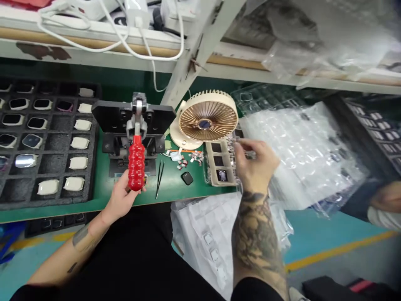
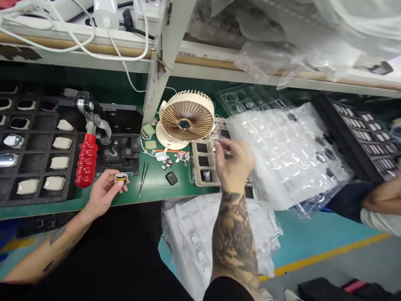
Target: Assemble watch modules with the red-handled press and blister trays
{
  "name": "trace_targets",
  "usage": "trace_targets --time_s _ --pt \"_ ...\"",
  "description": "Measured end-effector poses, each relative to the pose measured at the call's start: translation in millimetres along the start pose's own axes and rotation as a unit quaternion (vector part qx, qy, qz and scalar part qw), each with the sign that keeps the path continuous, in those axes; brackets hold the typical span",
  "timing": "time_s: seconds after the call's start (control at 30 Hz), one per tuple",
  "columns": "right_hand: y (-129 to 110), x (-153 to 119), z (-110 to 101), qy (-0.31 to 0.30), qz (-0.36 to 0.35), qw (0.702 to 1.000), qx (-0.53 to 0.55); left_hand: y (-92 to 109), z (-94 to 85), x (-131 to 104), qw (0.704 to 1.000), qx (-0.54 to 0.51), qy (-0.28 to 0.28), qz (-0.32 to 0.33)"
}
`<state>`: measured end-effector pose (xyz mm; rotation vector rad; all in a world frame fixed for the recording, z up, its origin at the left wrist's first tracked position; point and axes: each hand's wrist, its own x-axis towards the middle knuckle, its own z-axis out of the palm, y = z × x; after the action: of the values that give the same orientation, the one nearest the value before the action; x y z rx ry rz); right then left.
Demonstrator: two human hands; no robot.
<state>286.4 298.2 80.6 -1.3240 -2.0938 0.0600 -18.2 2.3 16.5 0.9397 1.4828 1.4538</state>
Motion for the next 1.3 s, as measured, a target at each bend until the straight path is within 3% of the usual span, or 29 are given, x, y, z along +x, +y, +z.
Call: trace_targets --time_s 0.1,0.27,0.37,0.5,0.63,0.8,1.07,1.3 --pt "-46.0 -52.3 -2.7 0.063 0.037 0.991 0.112 3.8 -1.1 -0.9 0.991 0.12 -0.032 0.044" --pt "-138.8 -122.5 26.3 -0.095 0.031 0.92 0.379 11.2 2.1 0.5 0.976 0.196 -0.065 0.074" --pt "-167.8 -138.8 41.6 -0.156 0.036 0.88 0.446 11.7 3.0 0.6 0.971 0.213 -0.071 0.078" --pt "-174.6 -139.6 47.5 -0.198 0.027 0.865 0.461 10.5 3.0 -0.3 0.968 0.228 -0.063 0.087" --pt "-171.5 -134.9 46.7 -0.172 0.027 0.874 0.453 10.4 3.2 -0.8 0.967 0.23 -0.073 0.077" --pt "-172.7 -131.9 47.6 -0.207 -0.029 0.866 0.453 8.8 3.0 -1.0 0.963 0.244 -0.075 0.083" --pt "-172.4 -127.9 45.5 -0.198 -0.076 0.878 0.428 9.9 3.1 0.1 0.969 0.216 -0.073 0.094" --pt "-165.3 -144.1 51.5 -0.215 -0.24 0.901 0.292 13.8 -0.1 1.1 0.982 0.159 -0.071 0.071"
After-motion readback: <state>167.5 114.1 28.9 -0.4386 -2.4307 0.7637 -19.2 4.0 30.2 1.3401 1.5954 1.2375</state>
